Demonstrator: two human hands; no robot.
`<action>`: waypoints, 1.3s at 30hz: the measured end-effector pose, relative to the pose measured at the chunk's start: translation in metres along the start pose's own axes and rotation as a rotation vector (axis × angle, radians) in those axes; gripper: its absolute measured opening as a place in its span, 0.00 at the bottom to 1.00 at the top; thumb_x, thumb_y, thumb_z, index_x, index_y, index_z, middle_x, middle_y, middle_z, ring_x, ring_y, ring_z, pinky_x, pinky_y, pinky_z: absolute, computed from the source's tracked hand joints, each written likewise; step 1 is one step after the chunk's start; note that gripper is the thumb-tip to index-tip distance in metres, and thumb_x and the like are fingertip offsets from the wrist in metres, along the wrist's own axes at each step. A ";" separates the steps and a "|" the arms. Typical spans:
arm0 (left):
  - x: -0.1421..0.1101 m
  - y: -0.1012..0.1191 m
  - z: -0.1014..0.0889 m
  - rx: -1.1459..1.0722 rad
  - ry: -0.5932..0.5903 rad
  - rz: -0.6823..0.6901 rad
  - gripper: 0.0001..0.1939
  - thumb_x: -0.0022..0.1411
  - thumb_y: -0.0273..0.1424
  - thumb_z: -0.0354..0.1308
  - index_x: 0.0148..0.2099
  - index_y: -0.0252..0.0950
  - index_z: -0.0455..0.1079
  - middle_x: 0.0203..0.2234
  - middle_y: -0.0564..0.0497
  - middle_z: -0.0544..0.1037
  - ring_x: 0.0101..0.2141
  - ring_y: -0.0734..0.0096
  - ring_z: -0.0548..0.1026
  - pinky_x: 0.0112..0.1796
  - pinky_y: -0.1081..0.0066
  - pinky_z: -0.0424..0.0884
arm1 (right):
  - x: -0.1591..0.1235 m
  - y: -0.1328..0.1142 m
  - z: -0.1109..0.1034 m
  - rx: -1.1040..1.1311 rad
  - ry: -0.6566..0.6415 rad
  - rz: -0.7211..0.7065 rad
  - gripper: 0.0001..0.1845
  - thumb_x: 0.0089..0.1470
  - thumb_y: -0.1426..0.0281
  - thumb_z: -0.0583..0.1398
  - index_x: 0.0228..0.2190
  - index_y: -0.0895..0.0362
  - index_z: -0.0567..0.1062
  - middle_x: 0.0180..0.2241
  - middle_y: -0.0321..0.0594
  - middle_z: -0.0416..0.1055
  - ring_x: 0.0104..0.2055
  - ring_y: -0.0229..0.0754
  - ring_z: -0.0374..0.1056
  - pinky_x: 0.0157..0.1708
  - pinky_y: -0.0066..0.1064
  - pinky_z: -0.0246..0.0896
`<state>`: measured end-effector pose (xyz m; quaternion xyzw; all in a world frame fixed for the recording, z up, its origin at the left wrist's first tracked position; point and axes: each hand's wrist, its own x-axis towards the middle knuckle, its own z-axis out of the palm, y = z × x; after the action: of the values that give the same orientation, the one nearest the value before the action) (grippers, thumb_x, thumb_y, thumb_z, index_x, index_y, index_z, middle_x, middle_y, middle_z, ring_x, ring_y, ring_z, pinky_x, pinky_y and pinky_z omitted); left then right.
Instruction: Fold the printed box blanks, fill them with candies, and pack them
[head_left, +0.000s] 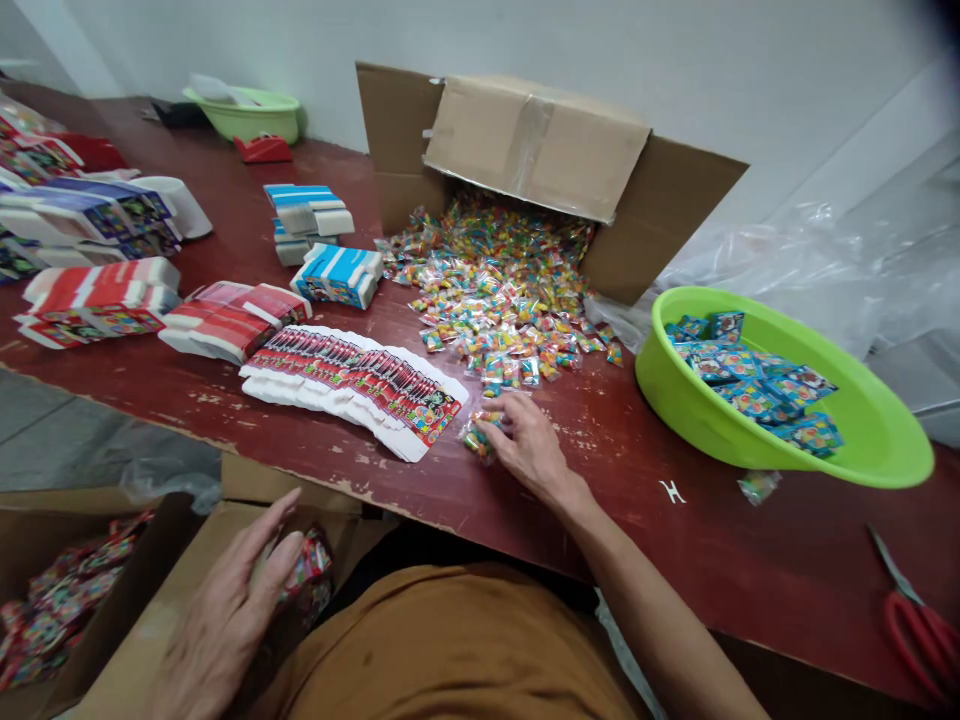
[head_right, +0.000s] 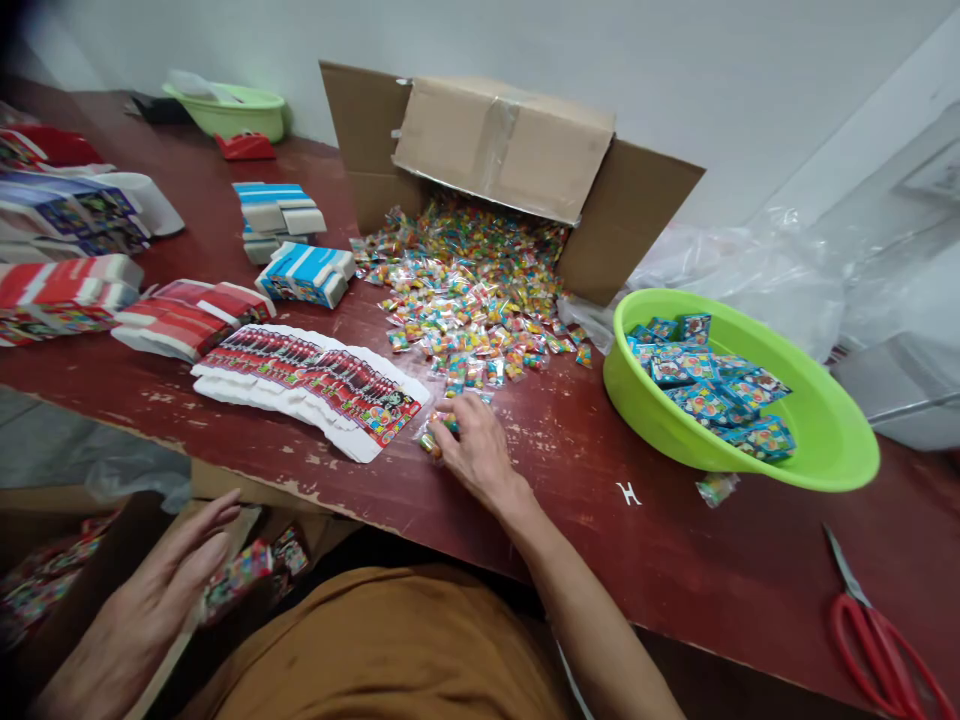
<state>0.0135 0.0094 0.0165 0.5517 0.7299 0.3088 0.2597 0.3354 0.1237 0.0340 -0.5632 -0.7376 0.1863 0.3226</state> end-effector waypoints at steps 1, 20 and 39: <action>0.003 0.001 0.002 0.061 0.005 0.076 0.30 0.64 0.52 0.50 0.60 0.41 0.71 0.55 0.42 0.78 0.53 0.48 0.76 0.52 0.51 0.73 | 0.010 -0.002 0.002 -0.087 -0.016 -0.002 0.12 0.60 0.66 0.62 0.45 0.56 0.77 0.46 0.46 0.73 0.49 0.48 0.68 0.50 0.40 0.63; 0.054 0.079 0.077 0.594 0.280 0.808 0.25 0.68 0.31 0.51 0.65 0.29 0.65 0.55 0.39 0.78 0.54 0.40 0.72 0.57 0.39 0.53 | 0.044 -0.006 0.034 -0.110 0.072 0.215 0.06 0.53 0.67 0.68 0.34 0.54 0.80 0.38 0.42 0.78 0.42 0.48 0.69 0.42 0.36 0.57; 0.022 0.131 0.038 -0.910 -1.080 -0.098 0.25 0.48 0.48 0.70 0.39 0.32 0.79 0.32 0.43 0.82 0.31 0.59 0.80 0.36 0.66 0.73 | 0.016 -0.068 -0.036 0.787 -0.285 -0.224 0.03 0.60 0.71 0.58 0.34 0.56 0.72 0.32 0.34 0.70 0.35 0.36 0.66 0.40 0.29 0.64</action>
<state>0.1198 0.0630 0.0862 0.4311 0.3214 0.2543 0.8039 0.3089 0.1156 0.1077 -0.2822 -0.7041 0.4931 0.4261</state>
